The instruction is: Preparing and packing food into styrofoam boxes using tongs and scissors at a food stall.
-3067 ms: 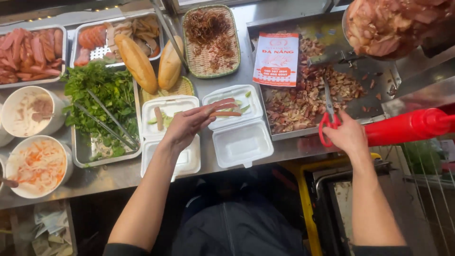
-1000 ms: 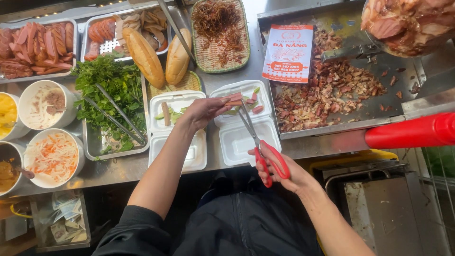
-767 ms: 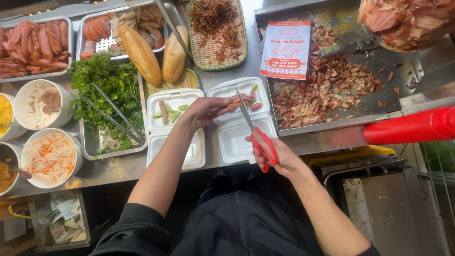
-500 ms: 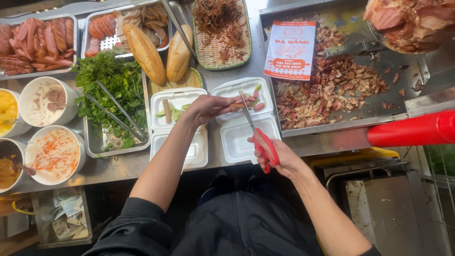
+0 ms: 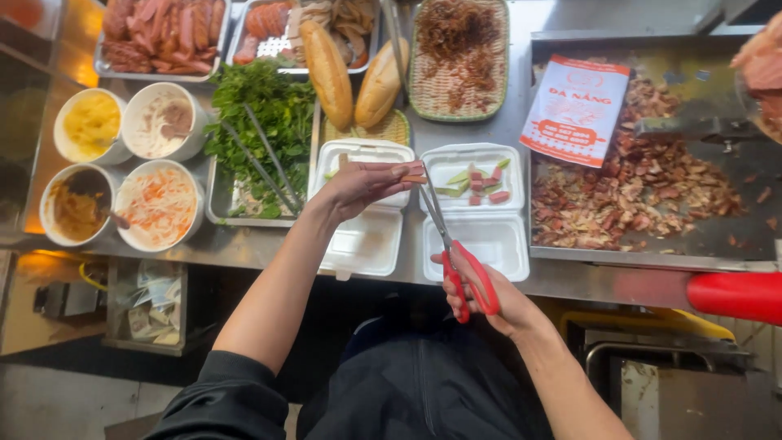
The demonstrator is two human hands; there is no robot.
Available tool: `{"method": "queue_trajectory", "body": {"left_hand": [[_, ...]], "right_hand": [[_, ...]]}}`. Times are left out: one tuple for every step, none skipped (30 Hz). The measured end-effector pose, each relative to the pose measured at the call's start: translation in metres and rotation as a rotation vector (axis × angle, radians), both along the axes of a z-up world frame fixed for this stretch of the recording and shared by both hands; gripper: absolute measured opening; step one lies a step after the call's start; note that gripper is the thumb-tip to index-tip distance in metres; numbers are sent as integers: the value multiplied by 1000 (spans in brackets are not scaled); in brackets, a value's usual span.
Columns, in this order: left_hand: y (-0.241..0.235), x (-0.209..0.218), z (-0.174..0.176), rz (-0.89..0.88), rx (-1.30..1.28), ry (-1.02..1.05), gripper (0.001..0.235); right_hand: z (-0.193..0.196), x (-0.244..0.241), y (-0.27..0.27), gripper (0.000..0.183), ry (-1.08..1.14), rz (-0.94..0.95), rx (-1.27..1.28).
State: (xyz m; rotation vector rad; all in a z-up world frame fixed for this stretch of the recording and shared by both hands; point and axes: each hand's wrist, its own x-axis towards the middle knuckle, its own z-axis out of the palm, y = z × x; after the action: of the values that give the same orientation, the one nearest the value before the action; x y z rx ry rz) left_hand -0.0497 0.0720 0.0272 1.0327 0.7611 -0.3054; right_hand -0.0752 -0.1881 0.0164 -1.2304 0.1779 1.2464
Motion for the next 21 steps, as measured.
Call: {"method": "queue_trajectory", "body": {"left_hand": [[9,-9,-9,16,2,5,45],[19,-18,-18,25,0,-24,43],[31,-22,-26,25,1,-63,41],[38,-29,-19,32,6,-69,41],[45,-36,-13,15,12,-84,42],[52,-43,-8,-1,18,-99,43],[65,-47,-14,-6,13,-101,43],[78,-52,-20,20,18,-79,44],[91,-56,-27,44,20,-59,45],[99,-59,-24,37,11,-61,45],[108,-61,-21,2,9,-43,43],[117,-62,-18,-33,7,-26,42],[127,-59,-31,-49,-5,-28,42],[137,-55,-43,-100,-11,-25,41],[144,-52,-56,-151,-17,-20,40],[148,-50,-63,-167,-31,-21,40],[153,-44,-69,-201,-25,-15,36],[157,-39,-74,-234,-17,-10,32],[160,-32,-75,-247,-25,-12,32],[161,-26,-75,-287,-17,8,39],[162,-21,-76,-325,-9,32,46]], "right_hand": [[-5,-2,10,54,5,16,2],[-9,-5,20,54,-3,47,31],[-13,-5,33,54,-21,70,63],[-9,-9,47,54,-26,77,68],[-4,-13,60,53,-34,65,44],[-1,-17,73,52,-41,53,20],[2,-22,84,52,-42,49,15],[4,-27,95,50,-40,35,16],[7,-32,105,49,-40,20,13],[6,-37,114,49,-42,13,4],[5,-42,122,50,-53,14,-15],[4,-47,131,50,-64,15,-34],[0,-51,138,50,-65,-1,-47],[-4,-54,145,50,-68,-22,-59],[-7,-58,150,50,-70,-43,-74],[-8,-62,154,50,-69,-58,-88],[-9,-64,160,50,-84,-83,-113],[-10,-65,164,51,-98,-108,-139],[-7,-64,168,51,-99,-120,-147],[-5,-63,172,50,-114,-130,-166],[-3,-62,174,50,-125,-139,-184]]}}
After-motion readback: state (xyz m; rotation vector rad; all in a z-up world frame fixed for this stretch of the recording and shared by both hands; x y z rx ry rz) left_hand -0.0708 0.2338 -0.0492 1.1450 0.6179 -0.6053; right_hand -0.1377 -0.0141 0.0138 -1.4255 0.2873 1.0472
